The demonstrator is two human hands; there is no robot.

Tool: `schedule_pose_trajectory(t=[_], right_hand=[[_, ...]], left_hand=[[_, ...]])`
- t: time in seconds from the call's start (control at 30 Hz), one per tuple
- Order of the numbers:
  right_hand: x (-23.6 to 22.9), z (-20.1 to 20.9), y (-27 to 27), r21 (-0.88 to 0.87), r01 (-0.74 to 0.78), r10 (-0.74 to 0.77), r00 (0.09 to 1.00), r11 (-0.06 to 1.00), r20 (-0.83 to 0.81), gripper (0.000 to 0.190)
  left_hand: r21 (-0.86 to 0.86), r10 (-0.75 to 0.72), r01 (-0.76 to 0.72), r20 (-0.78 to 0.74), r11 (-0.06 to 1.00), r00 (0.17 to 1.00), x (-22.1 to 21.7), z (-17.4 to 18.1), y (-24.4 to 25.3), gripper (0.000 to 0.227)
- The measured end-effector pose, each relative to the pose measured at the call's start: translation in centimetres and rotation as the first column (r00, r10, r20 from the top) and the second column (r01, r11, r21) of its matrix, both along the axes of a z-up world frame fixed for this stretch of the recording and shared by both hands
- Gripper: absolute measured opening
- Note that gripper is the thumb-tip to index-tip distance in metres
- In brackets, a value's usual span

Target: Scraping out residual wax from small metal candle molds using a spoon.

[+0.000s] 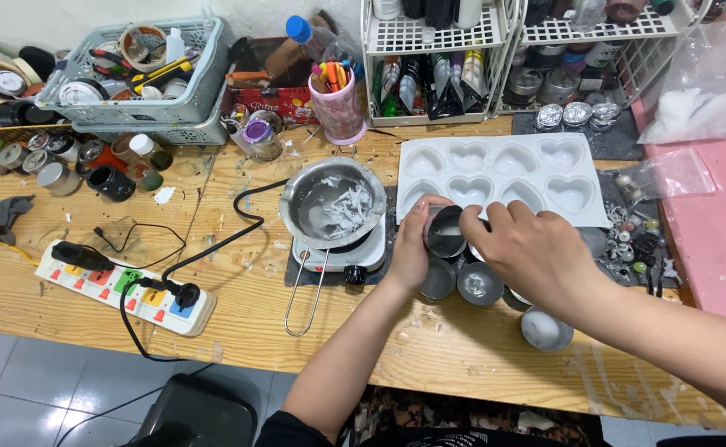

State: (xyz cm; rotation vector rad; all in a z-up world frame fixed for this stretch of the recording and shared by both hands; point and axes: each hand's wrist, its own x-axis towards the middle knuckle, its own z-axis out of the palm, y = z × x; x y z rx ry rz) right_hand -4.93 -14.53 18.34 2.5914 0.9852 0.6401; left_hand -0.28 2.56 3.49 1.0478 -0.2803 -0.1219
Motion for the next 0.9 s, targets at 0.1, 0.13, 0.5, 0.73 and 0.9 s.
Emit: schedule_pose_trajectory(t=[0.1,0.13,0.5,0.73,0.9], right_hand=[[-0.5,-0.2,-0.8,-0.023,-0.003,0.002,1.0,1.0,-0.008,0.037],[-0.6,0.1,-1.1,-0.024,-0.003,0.002,1.0,1.0,-0.01,0.037],[-1.8,0.7,-0.7,0.127,0.091,-0.035,0.919,0.988,-0.392,0.03],[-0.7,-0.4,-0.7,0.028,0.162,-0.147,0.945,0.986,-0.293,0.024],[-1.1,0.1,-0.7,0.094,0.114,-0.107,0.991,0.989,-0.075,0.029]], left_hand=[[-0.035,-0.029,0.026,-0.078,0.999,0.997,0.0,0.0,0.0,0.052],[-0.037,-0.029,0.026,-0.08,0.999,0.996,-0.1,0.4,0.1,0.052],[0.029,0.006,-0.007,0.012,1.0,1.0,-0.4,0.5,-0.1,0.048],[0.1,0.061,-0.07,0.095,0.992,0.994,-0.8,1.0,-0.3,0.048],[0.072,0.038,-0.041,0.038,0.997,0.999,-0.7,0.6,0.0,0.048]])
